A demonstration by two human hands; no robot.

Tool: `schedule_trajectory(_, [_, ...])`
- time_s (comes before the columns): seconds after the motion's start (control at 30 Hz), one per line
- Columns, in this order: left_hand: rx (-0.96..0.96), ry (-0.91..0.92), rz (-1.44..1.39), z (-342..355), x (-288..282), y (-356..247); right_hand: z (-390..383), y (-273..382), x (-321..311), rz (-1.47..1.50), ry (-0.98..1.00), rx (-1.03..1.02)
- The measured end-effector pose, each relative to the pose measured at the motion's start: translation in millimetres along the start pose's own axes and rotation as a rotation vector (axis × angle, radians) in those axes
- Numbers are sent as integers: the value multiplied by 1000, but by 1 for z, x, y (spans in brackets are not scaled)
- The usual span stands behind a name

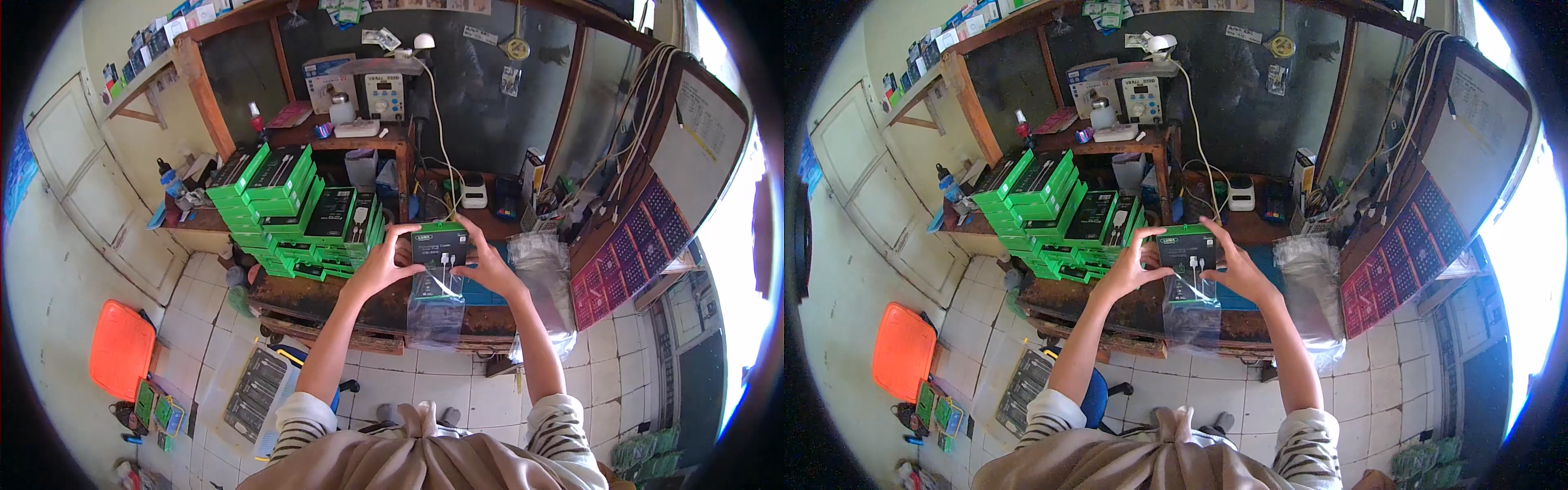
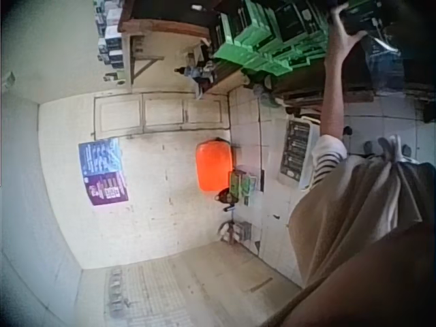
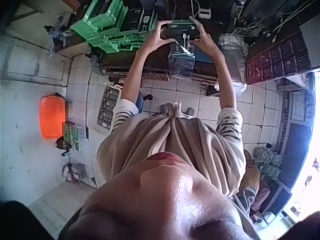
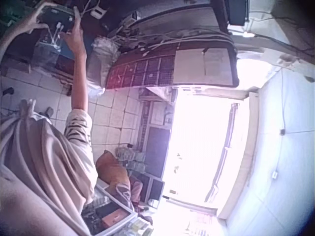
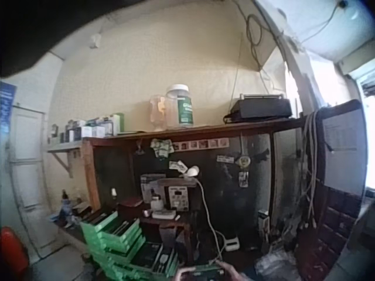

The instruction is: The person takes a boxed cable from a stack, places it inside a clear plastic bag, folds the top of the bag over, and places the packed unit into a larger plastic storage bin.

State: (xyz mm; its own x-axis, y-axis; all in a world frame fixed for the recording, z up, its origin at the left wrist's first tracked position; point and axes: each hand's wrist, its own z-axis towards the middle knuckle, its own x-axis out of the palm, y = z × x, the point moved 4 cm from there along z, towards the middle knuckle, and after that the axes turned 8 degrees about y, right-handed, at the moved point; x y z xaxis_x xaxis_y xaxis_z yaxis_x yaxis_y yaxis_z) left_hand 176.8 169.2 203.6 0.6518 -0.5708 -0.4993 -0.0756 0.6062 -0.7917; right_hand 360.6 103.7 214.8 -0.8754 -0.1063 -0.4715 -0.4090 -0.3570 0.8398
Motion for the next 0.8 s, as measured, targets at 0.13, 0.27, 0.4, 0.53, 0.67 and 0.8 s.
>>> schedule_trajectory(0.13, [85, -59, 82, 3, 1, 8, 3, -16, 2, -76, -6, -27])
schedule_trajectory(0.27, [126, -90, 7, 1, 13, 9, 1, -26, 8, -142, -101, -118])
schedule_trajectory(0.4, [86, -118, 60, -2, 21, 27, -3, -49, 22, -82, -106, -58])
schedule_trajectory(0.53, [74, -168, -60, -9, 26, 52, -11, -38, 36, -309, -143, -154])
schedule_trajectory(0.67, [102, -184, -76, -2, 30, 51, -14, -55, 24, -161, -144, -57])
schedule_trajectory(0.8, [191, -184, 44, 0, 27, 51, -11, -50, 21, -246, -197, -88])
